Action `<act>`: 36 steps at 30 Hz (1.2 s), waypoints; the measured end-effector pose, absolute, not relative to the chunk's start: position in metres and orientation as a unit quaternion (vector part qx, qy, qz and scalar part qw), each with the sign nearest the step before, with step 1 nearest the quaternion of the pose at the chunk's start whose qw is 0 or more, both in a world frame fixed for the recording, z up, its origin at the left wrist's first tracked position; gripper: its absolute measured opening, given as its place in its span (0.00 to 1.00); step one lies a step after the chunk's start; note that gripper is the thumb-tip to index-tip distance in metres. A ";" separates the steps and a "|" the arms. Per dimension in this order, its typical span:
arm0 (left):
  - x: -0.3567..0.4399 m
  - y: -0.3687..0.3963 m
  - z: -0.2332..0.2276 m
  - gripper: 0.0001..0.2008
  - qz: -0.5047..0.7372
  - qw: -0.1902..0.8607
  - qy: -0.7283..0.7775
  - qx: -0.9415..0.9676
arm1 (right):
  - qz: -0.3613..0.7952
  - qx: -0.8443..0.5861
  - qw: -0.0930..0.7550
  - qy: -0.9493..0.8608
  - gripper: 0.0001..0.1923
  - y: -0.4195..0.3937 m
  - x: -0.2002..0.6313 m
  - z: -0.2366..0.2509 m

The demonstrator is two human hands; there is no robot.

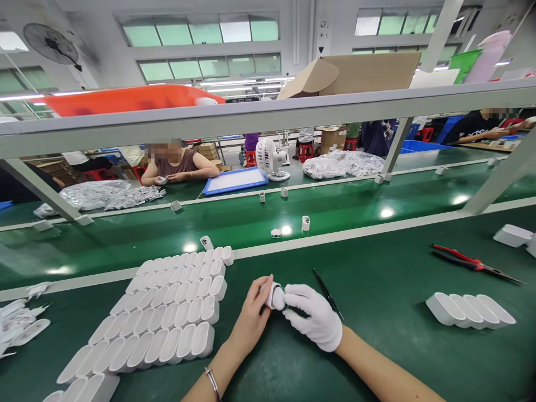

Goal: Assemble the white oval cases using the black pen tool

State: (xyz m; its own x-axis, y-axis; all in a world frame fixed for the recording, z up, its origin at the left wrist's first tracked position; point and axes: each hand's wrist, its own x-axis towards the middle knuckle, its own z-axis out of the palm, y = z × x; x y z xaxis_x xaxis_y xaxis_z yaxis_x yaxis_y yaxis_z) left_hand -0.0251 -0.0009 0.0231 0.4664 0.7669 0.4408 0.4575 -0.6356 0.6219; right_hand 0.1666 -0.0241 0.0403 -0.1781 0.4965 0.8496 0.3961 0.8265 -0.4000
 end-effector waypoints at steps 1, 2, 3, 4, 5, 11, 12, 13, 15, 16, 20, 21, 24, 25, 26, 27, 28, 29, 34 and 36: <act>-0.025 -0.001 0.023 0.37 0.363 0.211 0.369 0.829 | 0.045 -0.291 0.570 -0.767 0.17 -0.024 0.166 0.040; -0.025 -0.001 0.023 0.37 0.364 0.208 0.369 0.830 | 0.046 -0.292 0.569 -0.767 0.17 -0.023 0.166 0.040; -0.025 -0.001 0.024 0.36 0.365 0.205 0.370 0.829 | 0.048 -0.290 0.571 -0.767 0.17 -0.023 0.166 0.041; -0.025 -0.001 0.024 0.36 0.365 0.202 0.371 0.830 | 0.048 -0.286 0.573 -0.767 0.17 -0.023 0.165 0.042; -0.025 -0.001 0.024 0.36 0.366 0.200 0.372 0.829 | 0.049 -0.284 0.573 -0.767 0.17 -0.024 0.165 0.043; -0.025 -0.001 0.024 0.36 0.358 0.203 0.375 0.831 | 0.050 -0.297 0.571 -0.764 0.17 -0.028 0.167 0.050; -0.025 -0.002 0.024 0.36 0.356 0.204 0.373 0.832 | 0.048 -0.299 0.571 -0.763 0.17 -0.029 0.168 0.050; -0.025 -0.002 0.024 0.36 0.355 0.204 0.372 0.833 | 0.047 -0.299 0.571 -0.763 0.17 -0.029 0.168 0.050; -0.025 -0.002 0.024 0.35 0.357 0.204 0.369 0.833 | 0.044 -0.295 0.568 -0.767 0.16 -0.027 0.168 0.049; -0.025 -0.002 0.024 0.35 0.358 0.203 0.368 0.834 | 0.043 -0.292 0.567 -0.769 0.16 -0.026 0.167 0.048; -0.025 -0.003 0.024 0.33 0.352 0.205 0.368 0.836 | 0.039 -0.285 0.557 -0.779 0.16 -0.021 0.164 0.043; -0.025 -0.003 0.025 0.33 0.349 0.210 0.368 0.836 | 0.035 -0.289 0.547 -0.785 0.16 -0.020 0.164 0.042; -0.022 -0.006 0.028 0.31 0.350 0.252 0.370 0.823 | -0.003 -0.344 0.497 -0.796 0.16 -0.024 0.162 0.040; -0.021 -0.007 0.029 0.30 0.357 0.275 0.373 0.811 | -0.024 -0.369 0.483 -0.794 0.18 -0.028 0.163 0.041; -0.019 -0.008 0.029 0.27 0.367 0.300 0.377 0.795 | -0.040 -0.384 0.464 -0.797 0.22 -0.031 0.163 0.042; -0.017 -0.009 0.030 0.26 0.380 0.326 0.382 0.777 | -0.045 -0.388 0.438 -0.809 0.27 -0.035 0.164 0.044; -0.015 -0.009 0.029 0.24 0.398 0.356 0.386 0.752 | -0.039 -0.384 0.407 -0.828 0.30 -0.038 0.164 0.046; -0.014 -0.009 0.028 0.24 0.416 0.389 0.391 0.723 | -0.020 -0.372 0.371 -0.851 0.32 -0.038 0.164 0.050; -0.011 0.000 0.019 0.23 0.478 0.500 0.396 0.604 | 0.114 -0.445 0.351 -0.816 0.17 0.016 0.149 0.073; -0.014 0.003 0.019 0.23 0.488 0.515 0.390 0.587 | 0.128 -0.533 0.336 -0.766 0.17 0.064 0.131 0.082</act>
State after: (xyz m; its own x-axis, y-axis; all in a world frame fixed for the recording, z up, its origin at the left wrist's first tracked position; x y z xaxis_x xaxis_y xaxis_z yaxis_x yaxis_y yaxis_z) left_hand -0.0139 0.0030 0.0189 0.2197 0.9604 0.1715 -0.0458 -0.1655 0.9851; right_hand 0.1308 0.0635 0.0822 -0.2054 0.9025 0.3787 0.7303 0.3989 -0.5545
